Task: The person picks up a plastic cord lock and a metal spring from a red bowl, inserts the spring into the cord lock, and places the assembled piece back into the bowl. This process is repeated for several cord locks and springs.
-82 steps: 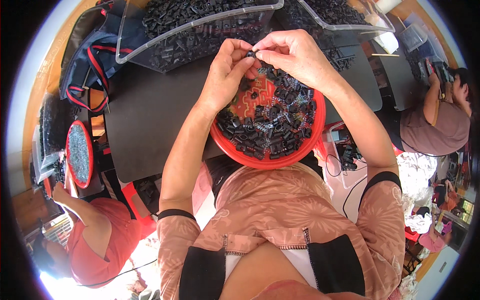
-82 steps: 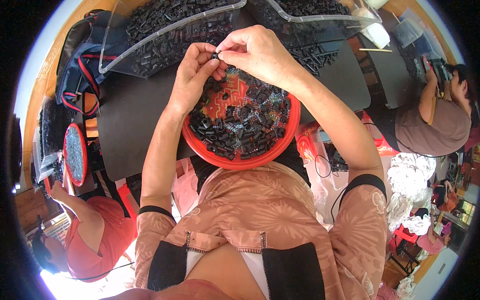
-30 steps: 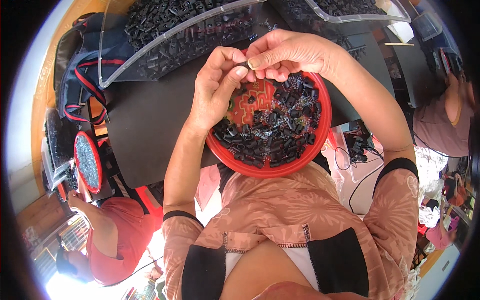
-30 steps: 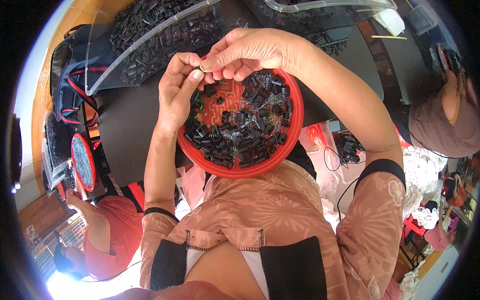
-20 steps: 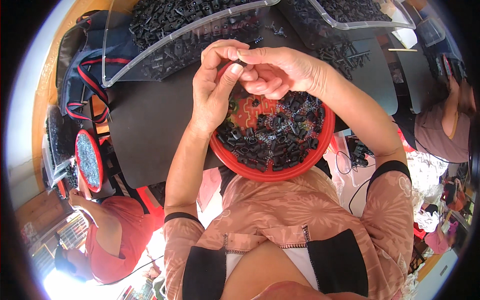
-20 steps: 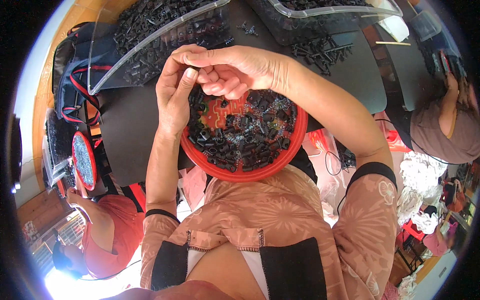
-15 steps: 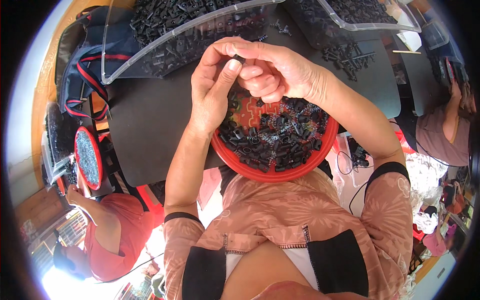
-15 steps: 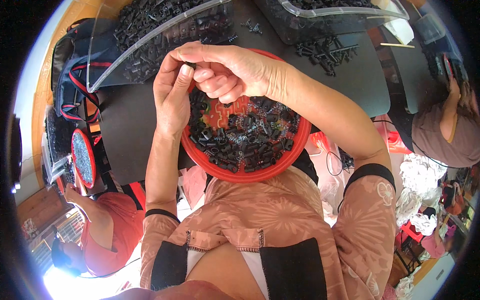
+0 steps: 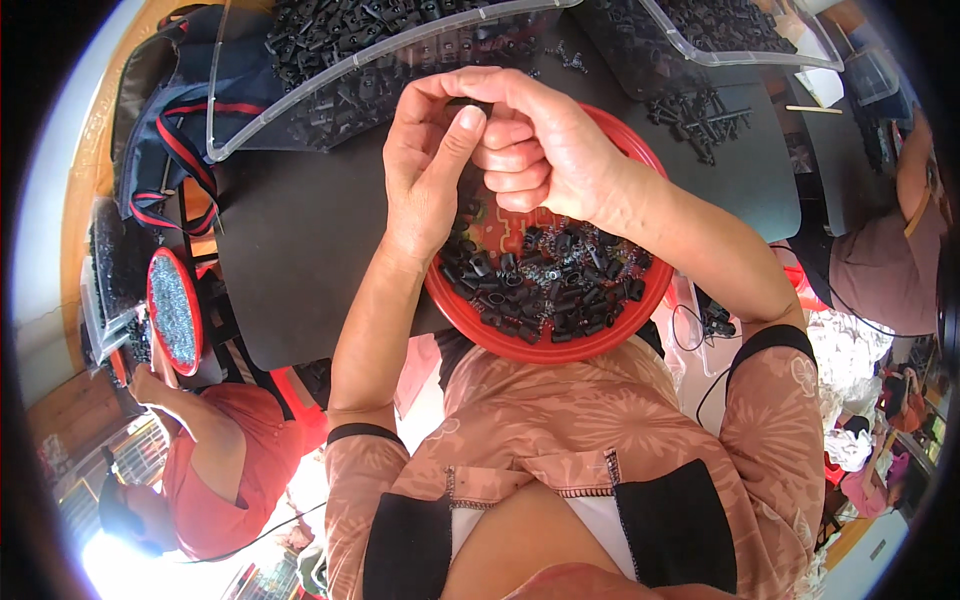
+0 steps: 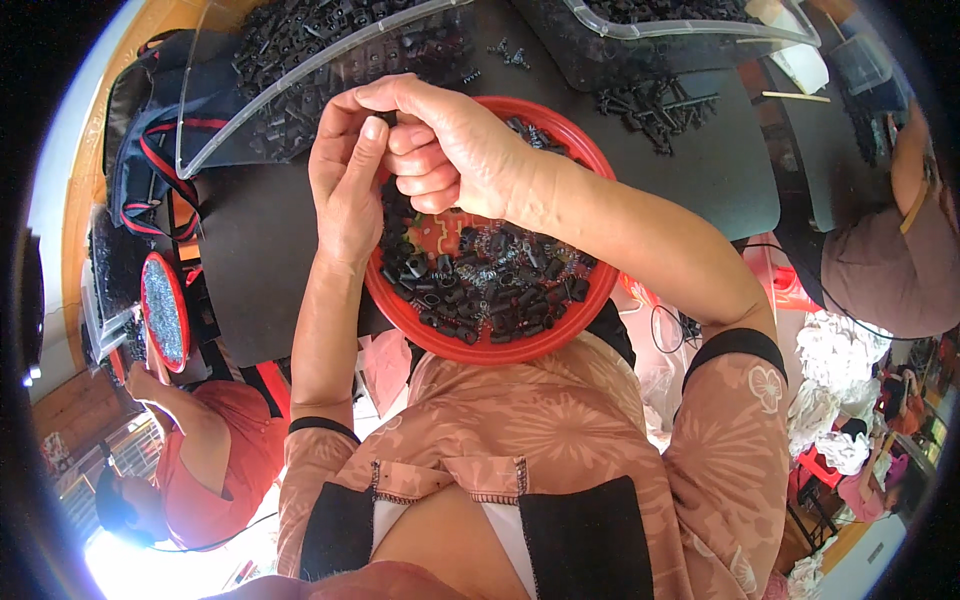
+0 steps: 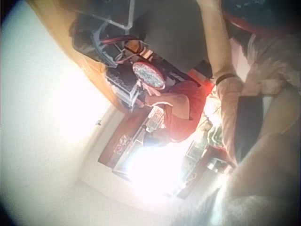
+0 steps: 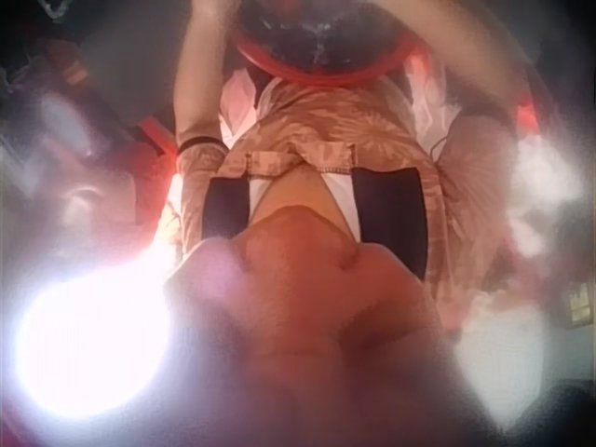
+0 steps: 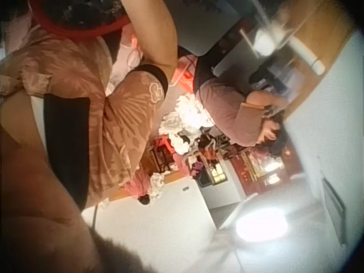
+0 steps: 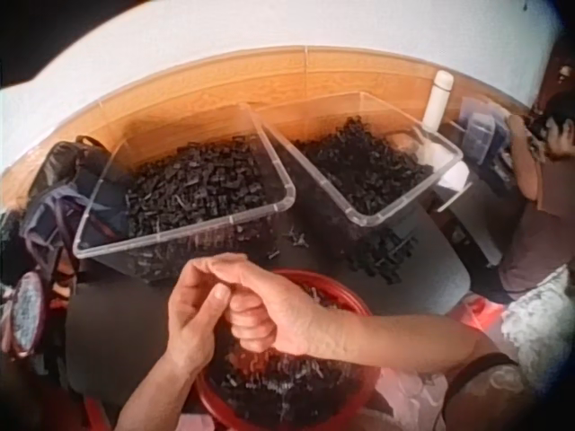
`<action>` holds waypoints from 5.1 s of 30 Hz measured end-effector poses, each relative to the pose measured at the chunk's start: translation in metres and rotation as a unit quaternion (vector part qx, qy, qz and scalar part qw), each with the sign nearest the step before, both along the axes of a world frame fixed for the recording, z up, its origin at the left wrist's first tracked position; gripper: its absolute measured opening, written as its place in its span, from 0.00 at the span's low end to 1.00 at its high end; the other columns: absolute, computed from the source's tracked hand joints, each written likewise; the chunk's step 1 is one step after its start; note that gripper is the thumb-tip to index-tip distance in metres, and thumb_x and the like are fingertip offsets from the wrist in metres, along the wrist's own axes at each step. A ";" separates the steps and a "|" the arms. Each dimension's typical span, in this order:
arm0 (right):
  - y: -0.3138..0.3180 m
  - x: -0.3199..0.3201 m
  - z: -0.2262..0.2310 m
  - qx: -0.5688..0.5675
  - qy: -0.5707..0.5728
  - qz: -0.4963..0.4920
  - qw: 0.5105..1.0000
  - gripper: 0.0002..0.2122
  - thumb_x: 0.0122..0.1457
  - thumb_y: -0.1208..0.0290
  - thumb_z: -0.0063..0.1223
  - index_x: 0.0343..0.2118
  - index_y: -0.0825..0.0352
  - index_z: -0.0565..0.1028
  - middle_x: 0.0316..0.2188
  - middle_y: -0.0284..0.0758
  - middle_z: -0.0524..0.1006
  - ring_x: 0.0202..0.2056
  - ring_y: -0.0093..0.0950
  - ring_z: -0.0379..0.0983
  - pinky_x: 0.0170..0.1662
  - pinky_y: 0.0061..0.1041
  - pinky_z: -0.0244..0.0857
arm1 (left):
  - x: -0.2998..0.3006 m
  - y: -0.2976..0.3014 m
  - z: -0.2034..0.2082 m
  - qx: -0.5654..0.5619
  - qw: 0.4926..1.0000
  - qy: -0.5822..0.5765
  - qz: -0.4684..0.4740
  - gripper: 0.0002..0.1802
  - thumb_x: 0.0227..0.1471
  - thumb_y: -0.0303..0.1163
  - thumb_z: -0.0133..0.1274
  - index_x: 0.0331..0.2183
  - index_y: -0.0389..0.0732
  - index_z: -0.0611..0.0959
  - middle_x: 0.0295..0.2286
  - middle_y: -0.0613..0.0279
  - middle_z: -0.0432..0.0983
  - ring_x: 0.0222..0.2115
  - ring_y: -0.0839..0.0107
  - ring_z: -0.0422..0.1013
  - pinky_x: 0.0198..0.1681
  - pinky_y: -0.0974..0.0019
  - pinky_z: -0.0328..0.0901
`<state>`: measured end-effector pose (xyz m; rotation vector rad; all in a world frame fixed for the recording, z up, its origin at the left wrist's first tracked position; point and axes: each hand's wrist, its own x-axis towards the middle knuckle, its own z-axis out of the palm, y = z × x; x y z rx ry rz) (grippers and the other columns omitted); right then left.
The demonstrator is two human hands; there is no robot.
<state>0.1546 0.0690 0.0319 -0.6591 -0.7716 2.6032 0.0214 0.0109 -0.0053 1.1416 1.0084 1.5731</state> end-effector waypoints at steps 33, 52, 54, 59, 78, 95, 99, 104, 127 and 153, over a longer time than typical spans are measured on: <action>0.007 0.055 -0.022 0.763 -0.301 0.032 0.571 0.06 0.49 0.71 0.57 0.24 0.69 0.76 0.25 0.40 0.75 0.29 0.41 0.74 0.33 0.38 0.68 | -0.014 -0.005 0.007 0.059 0.818 0.564 -0.091 0.11 0.39 0.24 0.58 0.30 0.36 0.78 0.27 0.56 0.72 0.32 0.56 0.70 0.36 0.58 0.65; 0.015 0.042 -0.032 0.790 -0.303 0.008 0.533 0.04 0.48 0.74 0.56 0.26 0.68 0.77 0.26 0.41 0.76 0.30 0.41 0.75 0.33 0.38 0.69 | -0.012 -0.017 0.042 -0.061 0.965 0.254 -0.009 0.08 0.51 0.22 0.54 0.36 0.33 0.77 0.30 0.63 0.76 0.30 0.79 0.71 0.36 0.74 0.66; 0.016 0.040 -0.033 0.794 -0.296 0.017 0.531 0.04 0.48 0.75 0.56 0.28 0.67 0.77 0.27 0.41 0.76 0.31 0.40 0.75 0.34 0.38 0.69 | -0.011 -0.018 0.036 -0.060 0.981 0.183 -0.004 0.08 0.53 0.23 0.52 0.37 0.33 0.77 0.30 0.63 0.77 0.30 0.78 0.71 0.37 0.74 0.66; 0.017 0.038 -0.037 0.790 -0.265 0.080 0.546 0.08 0.49 0.72 0.57 0.32 0.66 0.78 0.28 0.38 0.74 0.34 0.40 0.73 0.38 0.36 0.67 | -0.013 -0.022 0.015 -0.061 0.992 0.103 0.027 0.08 0.55 0.25 0.52 0.39 0.34 0.76 0.31 0.61 0.77 0.30 0.79 0.69 0.37 0.75 0.65; 0.008 0.034 -0.034 0.803 -0.192 0.115 0.553 0.06 0.49 0.74 0.56 0.30 0.68 0.74 0.30 0.39 0.72 0.34 0.42 0.73 0.36 0.39 0.67 | -0.010 -0.022 -0.009 -0.089 0.960 0.225 0.144 0.08 0.51 0.26 0.57 0.36 0.35 0.80 0.28 0.63 0.76 0.29 0.79 0.71 0.35 0.74 0.66; 0.017 0.036 -0.040 0.803 -0.102 -0.098 0.579 0.09 0.48 0.77 0.58 0.34 0.67 0.74 0.28 0.37 0.75 0.30 0.38 0.74 0.33 0.33 0.69 | -0.002 -0.024 0.001 0.003 0.888 0.445 0.113 0.12 0.41 0.31 0.64 0.31 0.37 0.82 0.27 0.58 0.77 0.32 0.61 0.70 0.37 0.62 0.66; 0.016 0.036 -0.040 0.848 -0.098 -0.119 0.507 0.09 0.47 0.75 0.58 0.34 0.65 0.75 0.27 0.34 0.74 0.28 0.34 0.73 0.32 0.31 0.69 | 0.007 -0.026 0.006 -0.039 0.907 0.408 0.098 0.12 0.42 0.31 0.63 0.31 0.36 0.82 0.27 0.58 0.77 0.31 0.61 0.70 0.37 0.63 0.66; 0.010 0.035 -0.038 0.895 -0.095 -0.165 0.404 0.10 0.47 0.72 0.57 0.35 0.62 0.76 0.26 0.29 0.74 0.29 0.26 0.73 0.34 0.26 0.67 | 0.008 -0.027 0.005 -0.080 0.936 0.327 0.106 0.09 0.43 0.27 0.62 0.30 0.35 0.82 0.25 0.58 0.76 0.26 0.69 0.71 0.31 0.68 0.66; 0.017 0.044 -0.031 0.547 -0.103 0.052 0.829 0.10 0.62 0.68 0.49 0.35 0.71 0.74 0.22 0.37 0.75 0.23 0.27 0.70 0.29 0.26 0.63 | 0.008 -0.028 0.005 -0.006 0.938 0.327 0.114 0.08 0.46 0.21 0.58 0.34 0.35 0.82 0.27 0.61 0.76 0.24 0.75 0.69 0.30 0.72 0.64; 0.018 0.046 -0.021 0.520 -0.067 0.102 0.845 0.12 0.64 0.67 0.46 0.30 0.71 0.73 0.20 0.30 0.71 0.23 0.18 0.66 0.28 0.20 0.61 | 0.008 -0.031 -0.003 0.000 0.967 0.242 0.081 0.10 0.49 0.18 0.55 0.37 0.33 0.80 0.32 0.56 0.76 0.31 0.72 0.74 0.35 0.72 0.68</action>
